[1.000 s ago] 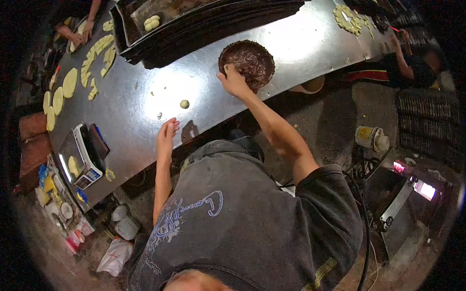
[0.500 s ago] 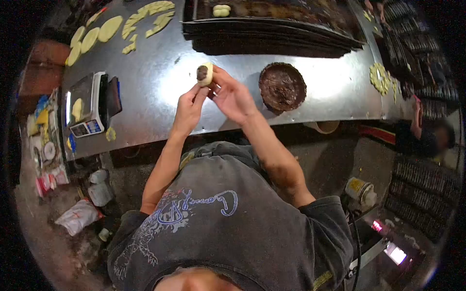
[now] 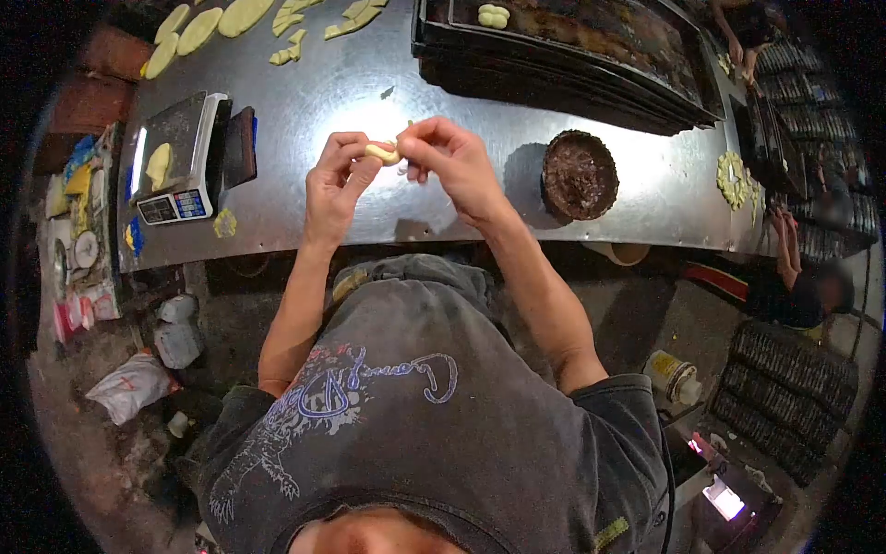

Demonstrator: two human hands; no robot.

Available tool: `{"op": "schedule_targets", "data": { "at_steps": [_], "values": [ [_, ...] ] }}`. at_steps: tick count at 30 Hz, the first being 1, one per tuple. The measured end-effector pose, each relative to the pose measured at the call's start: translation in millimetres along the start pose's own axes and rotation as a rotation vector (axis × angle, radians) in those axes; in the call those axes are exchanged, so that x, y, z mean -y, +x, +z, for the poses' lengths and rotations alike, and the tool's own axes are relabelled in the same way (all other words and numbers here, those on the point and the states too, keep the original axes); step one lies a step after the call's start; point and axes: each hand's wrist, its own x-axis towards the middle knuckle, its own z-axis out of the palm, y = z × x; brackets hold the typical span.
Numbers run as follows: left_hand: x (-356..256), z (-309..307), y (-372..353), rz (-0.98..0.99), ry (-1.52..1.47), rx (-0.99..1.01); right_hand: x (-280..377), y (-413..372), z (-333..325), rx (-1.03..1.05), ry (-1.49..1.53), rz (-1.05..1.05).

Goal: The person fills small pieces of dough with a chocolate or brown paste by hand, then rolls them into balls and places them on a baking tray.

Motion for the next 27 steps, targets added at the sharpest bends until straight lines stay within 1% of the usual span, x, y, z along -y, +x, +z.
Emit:
{"op": "schedule_targets", "data": {
  "at_steps": [2, 5, 7, 8, 9, 10, 11, 12, 13, 14, 15, 16, 17, 18, 19, 20, 21, 22, 24, 25, 27],
  "values": [
    [2, -10, 2, -0.033, 0.046, 0.024, 7, 1, 20, -0.105, -0.092, -0.146],
    [0, -10, 7, -0.108, -0.307, -0.025, 5, -5, 38, -0.110, -0.384, -0.405],
    [2, -1, 14, -0.127, -0.416, -0.101, 9, -10, 48, -0.141, -0.565, -0.529],
    [-12, 9, 19, -0.141, -0.469, -0.142, 8, -12, 53, -0.155, -0.607, -0.591],
    [-31, 20, 21, -0.266, -0.449, -0.145, 6, -15, 59, -0.167, -0.649, -0.652],
    [-27, 19, 21, -0.363, -0.403, -0.063, 4, -18, 61, -0.177, -0.692, -0.713],
    [-19, 15, 23, -0.456, -0.355, 0.018, 3, -20, 57, -0.203, -0.733, -0.709],
    [-13, 8, 25, -0.545, -0.306, 0.097, 4, -22, 54, -0.224, -0.629, -0.585],
    [-13, 0, 29, -0.565, -0.219, 0.216, 6, -23, 50, -0.244, -0.526, -0.465],
    [-11, 9, 26, -0.442, -0.217, 0.165, 9, -25, 44, -0.262, -0.421, -0.345],
    [-12, 23, 20, -0.317, -0.215, 0.111, 6, -26, 31, -0.277, -0.330, -0.157],
    [-12, 32, 16, -0.191, -0.211, 0.056, 1, -23, 16, -0.282, -0.254, -0.120],
    [-5, 36, 12, -0.152, -0.178, 0.112, -4, -21, 2, -0.287, -0.177, -0.084],
    [-1, 42, 8, -0.131, -0.179, 0.128, -9, -22, -8, -0.290, -0.101, -0.045],
    [0, 48, 6, -0.108, -0.180, 0.141, -10, -20, -9, -0.307, 0.122, -0.063],
    [0, 53, 4, -0.085, -0.180, 0.154, -10, -22, -15, -0.283, 0.170, -0.049],
    [0, 53, 4, -0.077, -0.081, 0.232, -9, -25, -22, -0.259, 0.220, -0.032],
    [-2, 59, 3, -0.075, -0.054, 0.234, -8, -28, -28, -0.231, 0.270, -0.016],
    [-4, 75, 0, -0.072, 0.002, 0.240, -8, -34, -33, -0.330, 0.151, -0.079],
    [-4, 86, -1, -0.090, -0.096, 0.188, -7, -37, -34, -0.381, 0.091, -0.112],
    [-2, 93, 3, -0.203, -0.229, 0.125, -4, -44, -26, -0.438, -0.197, -0.289]
  ]
}}
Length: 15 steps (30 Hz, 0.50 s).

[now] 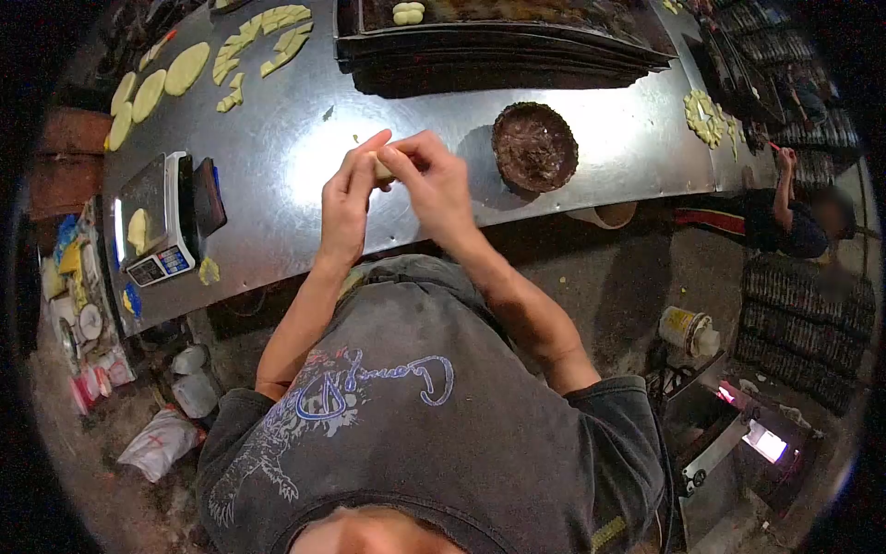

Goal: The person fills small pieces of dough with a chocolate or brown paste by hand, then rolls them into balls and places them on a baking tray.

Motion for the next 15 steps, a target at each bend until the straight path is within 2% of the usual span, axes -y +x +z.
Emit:
{"op": "schedule_targets", "data": {
  "at_steps": [1, 2, 5, 6, 9, 10, 13, 15],
  "values": [
    [1, 3, 2, -0.049, -0.074, -0.031, 5, -6, 1, -0.019, -0.125, -0.114],
    [0, 8, 3, -0.078, -0.045, -0.041, 12, -9, 0, 0.014, -0.274, -0.314],
    [-3, 21, 1, -0.169, 0.041, -0.078, 13, -9, -13, 0.003, -0.541, -0.516],
    [-1, 29, 1, -0.137, 0.094, -0.080, 19, -2, -22, 0.004, -0.738, -0.550],
    [1, 42, -3, -0.125, 0.092, -0.069, 7, 17, -37, 0.141, -0.370, -0.168],
    [10, 42, -4, -0.084, 0.140, -0.033, 12, 19, -38, 0.153, -0.279, 0.015],
    [39, 30, -10, -0.289, 0.165, -0.026, -12, 24, -51, 0.333, 0.007, 0.468],
    [50, 28, -14, -0.403, 0.048, -0.069, -20, 15, -49, 0.323, -0.350, 0.147]
  ]
}}
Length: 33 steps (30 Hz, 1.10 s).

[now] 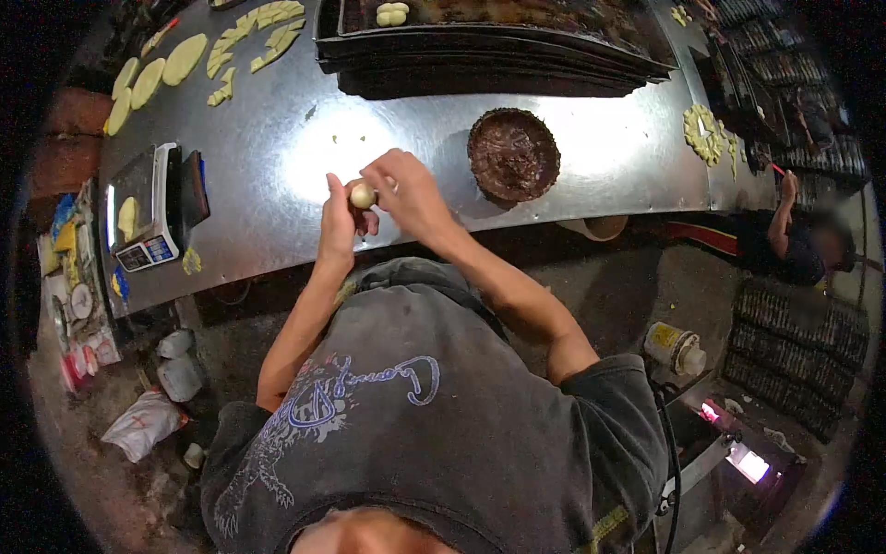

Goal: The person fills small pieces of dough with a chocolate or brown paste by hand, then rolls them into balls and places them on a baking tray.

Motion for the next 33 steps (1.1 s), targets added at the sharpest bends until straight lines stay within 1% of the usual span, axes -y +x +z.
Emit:
{"op": "schedule_targets", "data": {
  "at_steps": [2, 3, 6, 7, 9, 12, 15, 18, 19, 21, 24, 25, 28, 29, 32, 33],
  "values": [
    [19, -18, -1, -0.103, -0.069, 0.034, -26, -7, 9, -0.052, -0.435, -0.589],
    [25, -26, -6, -0.115, -0.112, 0.125, -34, -10, 8, 0.130, -0.254, -0.501],
    [12, -23, -30, -0.188, 0.005, -0.102, -74, -1, 5, 0.176, -0.149, -0.431],
    [23, -36, -32, -0.216, 0.018, -0.113, -77, 5, 3, 0.113, -0.120, -0.271],
    [39, -59, -38, -0.181, 0.016, -0.217, -95, 36, -6, -0.048, -0.266, -0.104],
    [38, -91, -49, -0.156, -0.049, -0.329, -107, 72, -5, -0.196, -0.259, -0.077],
    [44, -125, -52, -0.120, -0.107, -0.425, -142, 84, 21, -0.125, -0.305, -0.218],
    [39, -154, -49, -0.087, -0.112, -0.467, -182, 74, 52, -0.019, -0.517, -0.273],
    [34, -161, -49, -0.085, -0.097, -0.474, -185, 69, 59, -0.003, -0.506, -0.226],
    [29, -182, -48, -0.068, -0.091, -0.463, -185, 60, 67, 0.028, -0.477, -0.133],
    [27, -215, -42, -0.078, -0.092, -0.450, -173, 44, 72, -0.008, -0.463, -0.010],
    [28, -226, -38, -0.089, -0.092, -0.440, -176, 40, 75, -0.025, -0.606, -0.046],
    [31, -257, -25, -0.105, -0.072, -0.428, -175, 37, 77, -0.077, -0.405, 0.114],
    [26, -264, -21, -0.106, -0.070, -0.421, -159, 35, 80, -0.136, -0.322, 0.149],
    [17, -287, -5, -0.096, -0.063, -0.420, -133, 39, 95, -0.359, -0.377, -0.001],
    [16, -295, 3, -0.088, -0.070, -0.402, -139, 42, 100, -0.295, -0.522, 0.027]
  ]
}}
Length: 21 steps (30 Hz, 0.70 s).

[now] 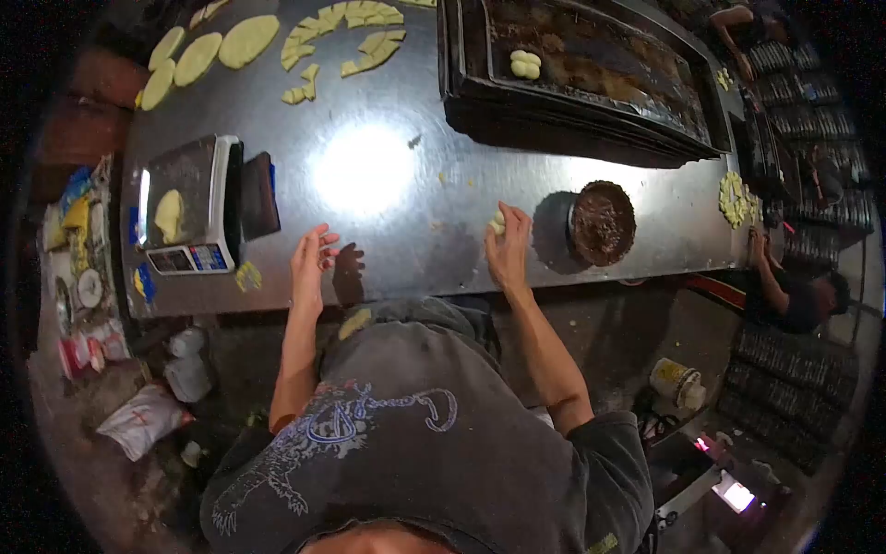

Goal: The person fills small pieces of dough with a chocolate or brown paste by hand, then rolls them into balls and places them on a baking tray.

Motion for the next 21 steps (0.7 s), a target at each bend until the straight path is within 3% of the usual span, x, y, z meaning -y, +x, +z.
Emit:
{"op": "schedule_targets", "data": {
  "at_steps": [2, 5, 6, 9, 11, 14, 17, 19, 21],
  "values": [
    [-13, -5, 18, -0.006, 0.013, 0.019, -13, 0, 18, 0.126, -0.306, -0.007],
    [-27, -3, 54, 0.011, 0.008, 0.045, 24, 5, 28, 0.072, -0.421, 0.113],
    [-34, -1, 66, 0.023, 0.006, 0.047, 46, 18, 28, 0.006, -0.428, 0.048],
    [-50, 8, 110, 0.085, 0.008, 0.076, 77, 73, 46, 0.220, 0.184, -0.029],
    [-63, 23, 146, 0.118, 0.028, 0.098, 127, 118, 55, 0.437, 0.327, 0.017],
    [-79, 48, 210, 0.293, 0.264, 0.115, 169, 198, 81, 0.610, 0.263, -0.176],
    [-75, 64, 300, 0.541, 0.600, 0.047, 187, 291, 116, 0.580, 0.245, -0.275],
    [-72, 78, 353, 0.648, 0.673, -0.055, 197, 350, 137, 0.546, 0.254, -0.176],
    [-89, 96, 381, 0.464, 0.743, -0.095, 175, 412, 182, 0.362, 0.116, -0.370]
  ]
}}
